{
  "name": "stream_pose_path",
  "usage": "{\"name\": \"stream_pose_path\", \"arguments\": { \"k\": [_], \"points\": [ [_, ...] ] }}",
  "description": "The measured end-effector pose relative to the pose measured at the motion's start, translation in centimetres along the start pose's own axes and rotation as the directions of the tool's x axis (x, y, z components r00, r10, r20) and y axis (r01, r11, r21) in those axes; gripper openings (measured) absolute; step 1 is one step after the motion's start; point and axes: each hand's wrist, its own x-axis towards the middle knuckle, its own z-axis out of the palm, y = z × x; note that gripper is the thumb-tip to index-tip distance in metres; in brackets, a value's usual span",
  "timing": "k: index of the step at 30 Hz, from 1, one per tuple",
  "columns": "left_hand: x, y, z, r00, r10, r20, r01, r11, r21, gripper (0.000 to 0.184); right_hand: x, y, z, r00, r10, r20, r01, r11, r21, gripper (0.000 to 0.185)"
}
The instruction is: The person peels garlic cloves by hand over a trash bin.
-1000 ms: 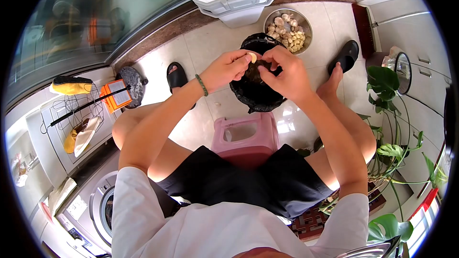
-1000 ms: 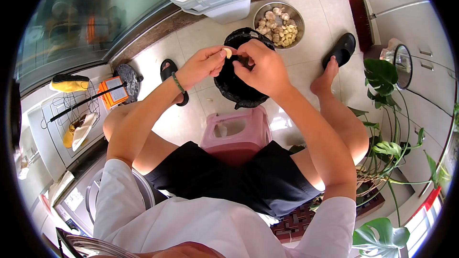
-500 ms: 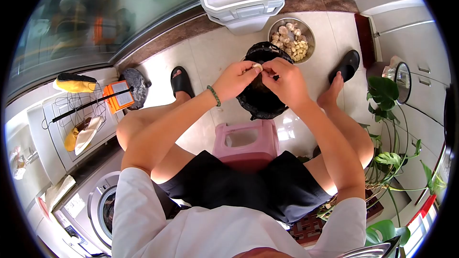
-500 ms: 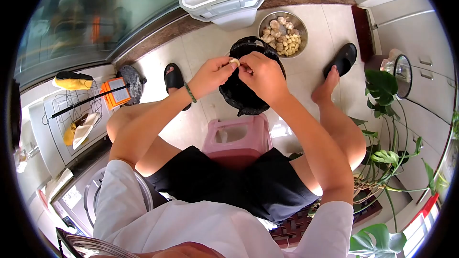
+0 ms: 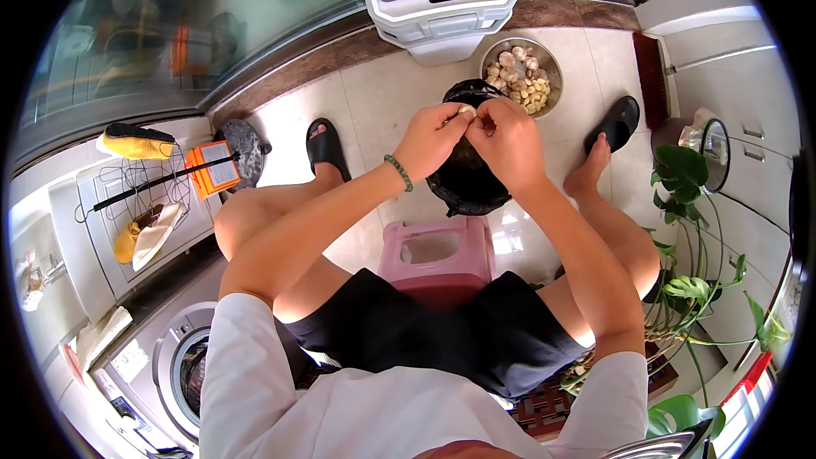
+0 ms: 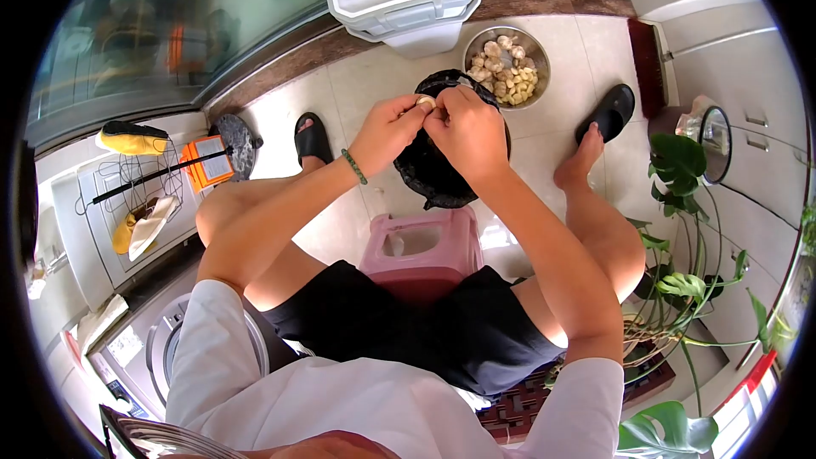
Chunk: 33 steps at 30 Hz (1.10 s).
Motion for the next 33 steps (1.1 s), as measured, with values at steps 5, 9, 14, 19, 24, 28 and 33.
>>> {"name": "stream_pose_path", "arguments": {
  "k": [5,9,14,19,24,28,33],
  "points": [
    [-0.4,0.5,-0.3,0.996,-0.055,0.075,0.049,0.996,0.078,0.024,-0.6,0.1,-0.2,0.999,0.0,0.036,0.001,1.0,-0.018,0.009],
    [-0.8,0.0,-0.8,0.986,-0.108,0.131,0.089,0.986,0.142,0.024,-1.0,0.2,-0.3,0.998,0.006,0.062,-0.007,1.0,0.014,0.008],
    [-1.2,1.1,-1.1,0.972,-0.147,0.184,0.126,0.985,0.119,0.023,-1.2,0.0,-0.9,0.994,0.014,0.109,-0.023,0.996,0.089,0.008],
    [-1.0,1.5,-2.1,0.924,-0.238,0.299,0.208,0.97,0.129,0.023,-0.8,-0.3,-1.8,0.983,-0.062,0.171,0.054,0.997,0.049,0.01],
    [-0.7,1.1,-2.9,0.896,-0.257,0.362,0.164,0.95,0.268,0.024,-1.1,-0.2,-1.8,0.976,-0.109,0.19,0.104,0.994,0.036,0.01],
    [-1.1,2.0,-3.0,0.813,-0.348,0.467,0.224,0.927,0.3,0.024,-0.3,0.5,-2.7,0.983,-0.045,0.181,0.03,0.996,0.086,0.009],
    [-1.3,2.9,-2.9,0.784,-0.387,0.486,0.307,0.921,0.24,0.025,-0.3,1.0,-3.3,0.978,-0.007,0.207,0.006,1.0,0.004,0.009]
  ]
}}
